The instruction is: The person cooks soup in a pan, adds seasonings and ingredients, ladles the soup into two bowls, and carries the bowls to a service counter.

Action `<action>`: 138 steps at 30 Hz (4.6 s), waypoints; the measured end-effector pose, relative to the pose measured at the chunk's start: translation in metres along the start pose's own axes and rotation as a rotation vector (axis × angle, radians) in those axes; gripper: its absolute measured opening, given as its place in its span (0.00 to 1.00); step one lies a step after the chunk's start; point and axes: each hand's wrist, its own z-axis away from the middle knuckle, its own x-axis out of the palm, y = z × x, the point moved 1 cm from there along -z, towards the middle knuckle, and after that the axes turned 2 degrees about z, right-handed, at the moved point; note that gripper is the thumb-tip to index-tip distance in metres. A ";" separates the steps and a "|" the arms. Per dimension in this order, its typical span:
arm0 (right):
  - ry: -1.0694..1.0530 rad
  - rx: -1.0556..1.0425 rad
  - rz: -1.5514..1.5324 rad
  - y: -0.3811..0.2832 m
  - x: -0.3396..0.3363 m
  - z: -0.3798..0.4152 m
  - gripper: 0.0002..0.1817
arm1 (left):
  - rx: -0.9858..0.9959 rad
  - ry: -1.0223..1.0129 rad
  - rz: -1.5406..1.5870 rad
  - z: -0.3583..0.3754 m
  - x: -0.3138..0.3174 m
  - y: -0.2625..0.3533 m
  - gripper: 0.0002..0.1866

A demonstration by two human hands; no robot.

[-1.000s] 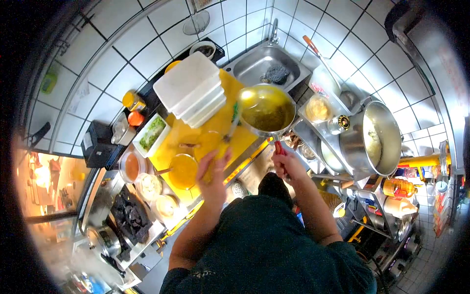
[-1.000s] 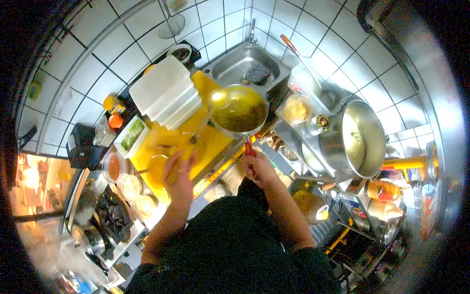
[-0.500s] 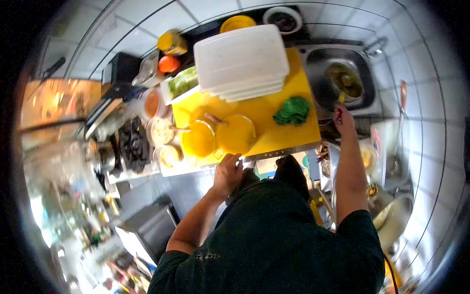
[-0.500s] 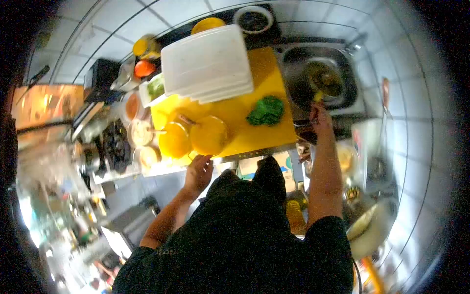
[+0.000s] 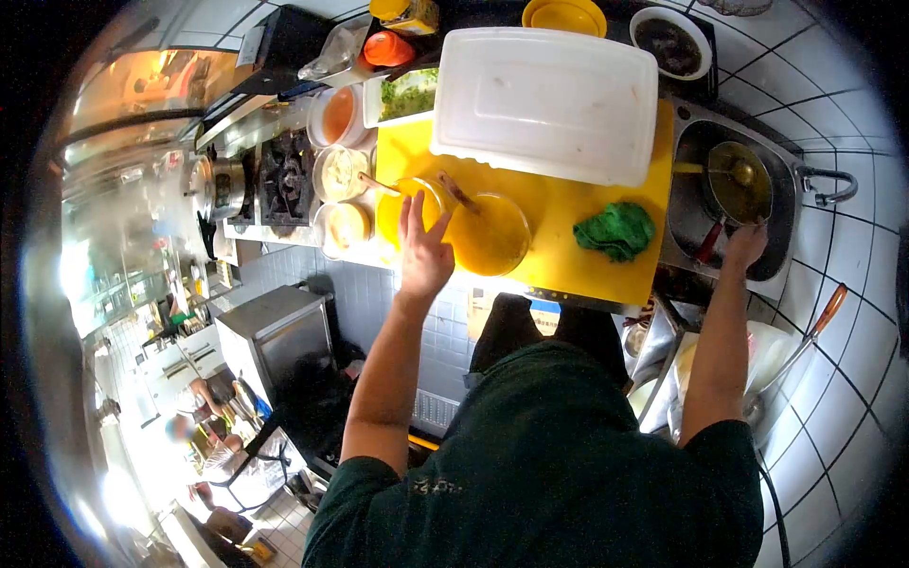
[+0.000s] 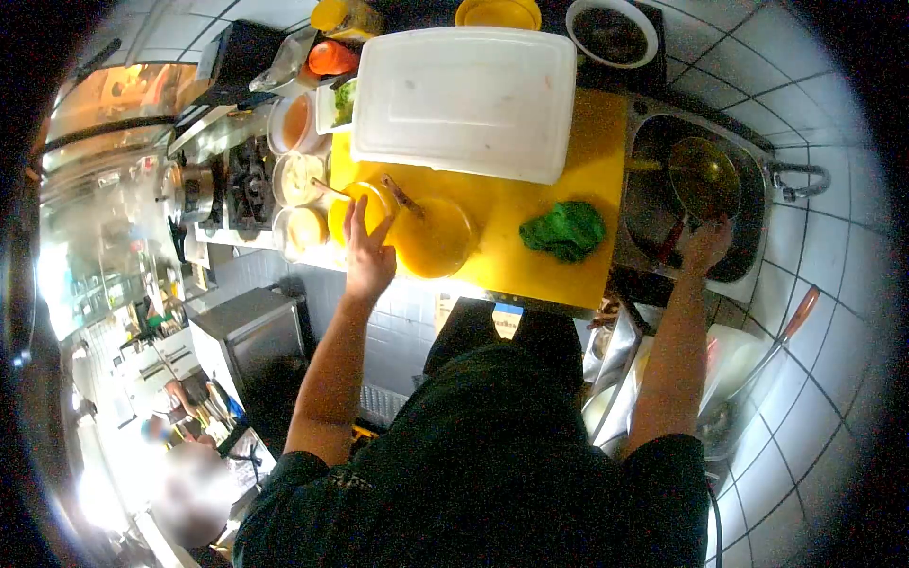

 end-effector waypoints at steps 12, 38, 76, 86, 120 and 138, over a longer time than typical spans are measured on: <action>0.192 -0.397 0.180 -0.037 -0.008 -0.085 0.30 | 0.060 -0.369 -0.226 -0.042 -0.017 -0.019 0.29; 0.625 -0.048 0.356 0.037 -0.012 -0.183 0.20 | -0.305 -0.040 0.062 -0.024 -0.001 -0.009 0.17; -0.056 -0.880 0.887 0.077 -0.002 -0.223 0.18 | 0.066 0.083 0.236 0.056 -0.063 0.076 0.14; -0.011 -0.489 0.383 -0.002 -0.056 -0.045 0.21 | -1.028 0.501 1.533 0.089 0.006 0.016 0.12; -1.026 -0.172 -0.625 -0.201 -0.038 0.398 0.13 | -0.817 0.022 1.645 0.070 -0.001 -0.054 0.13; -0.596 -0.292 -0.146 -0.223 -0.075 0.353 0.25 | -0.270 -0.066 0.682 0.098 -0.026 -0.068 0.12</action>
